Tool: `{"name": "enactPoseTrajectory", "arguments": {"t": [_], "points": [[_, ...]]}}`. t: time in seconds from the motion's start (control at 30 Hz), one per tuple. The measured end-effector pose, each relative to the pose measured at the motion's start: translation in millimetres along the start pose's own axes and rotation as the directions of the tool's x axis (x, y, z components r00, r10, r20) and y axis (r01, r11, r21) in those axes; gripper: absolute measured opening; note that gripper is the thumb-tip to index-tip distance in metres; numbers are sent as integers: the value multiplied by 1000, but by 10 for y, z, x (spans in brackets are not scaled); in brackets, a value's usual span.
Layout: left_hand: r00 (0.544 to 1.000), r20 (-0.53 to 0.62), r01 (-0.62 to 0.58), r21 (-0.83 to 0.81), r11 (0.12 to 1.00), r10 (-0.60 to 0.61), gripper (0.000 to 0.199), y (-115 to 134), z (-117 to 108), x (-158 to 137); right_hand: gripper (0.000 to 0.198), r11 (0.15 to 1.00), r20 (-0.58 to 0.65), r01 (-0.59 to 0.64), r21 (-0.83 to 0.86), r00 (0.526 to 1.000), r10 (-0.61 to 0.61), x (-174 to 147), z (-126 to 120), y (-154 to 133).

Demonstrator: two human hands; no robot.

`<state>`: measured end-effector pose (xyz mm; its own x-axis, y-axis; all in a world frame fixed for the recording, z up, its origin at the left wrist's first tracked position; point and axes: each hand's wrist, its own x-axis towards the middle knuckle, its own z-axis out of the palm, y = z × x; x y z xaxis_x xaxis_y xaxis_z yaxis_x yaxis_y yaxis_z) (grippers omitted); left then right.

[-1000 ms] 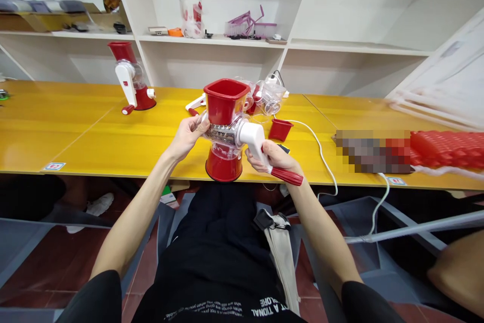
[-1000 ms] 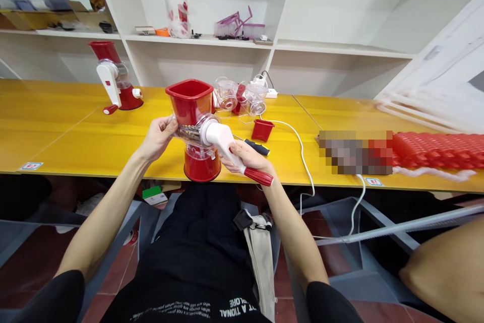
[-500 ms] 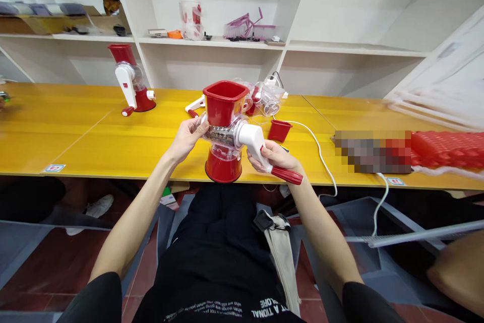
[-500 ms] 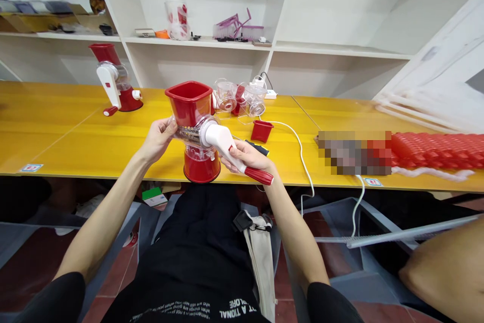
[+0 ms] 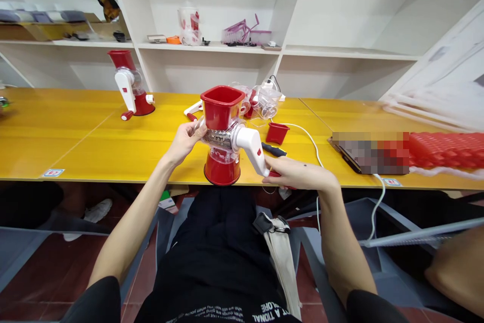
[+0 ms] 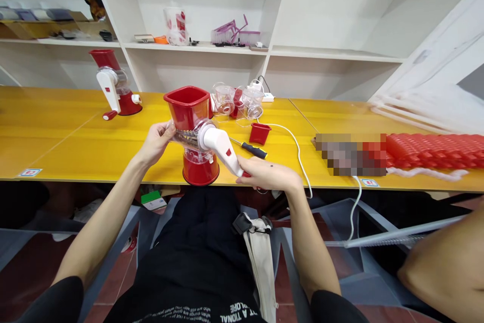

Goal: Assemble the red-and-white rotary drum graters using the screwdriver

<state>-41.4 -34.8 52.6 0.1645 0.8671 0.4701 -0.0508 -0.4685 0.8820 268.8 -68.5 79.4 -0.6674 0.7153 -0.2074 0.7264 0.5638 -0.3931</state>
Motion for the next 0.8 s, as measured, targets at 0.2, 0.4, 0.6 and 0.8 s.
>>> {"name": "enactPoseTrajectory", "arguments": {"t": [0.2,0.4,0.6,0.8], "points": [[998,60,34,28,999,-36,54,47,-46,-17,21,998,-31,57,-3,998,-57,46,79,-1],[1000,29,9,28,1000,-10,54,52,-37,-9,27,999,-70,53,-7,996,-53,100,69,36],[993,-103,-44,113,993,55,50,10,-231,39,23,998,-113,52,34,992,-48,357,213,-181],[968,-225,-71,189,979,113,42,-110,-395,82,27,986,-116,60,155,992,-42,467,325,-479]]}}
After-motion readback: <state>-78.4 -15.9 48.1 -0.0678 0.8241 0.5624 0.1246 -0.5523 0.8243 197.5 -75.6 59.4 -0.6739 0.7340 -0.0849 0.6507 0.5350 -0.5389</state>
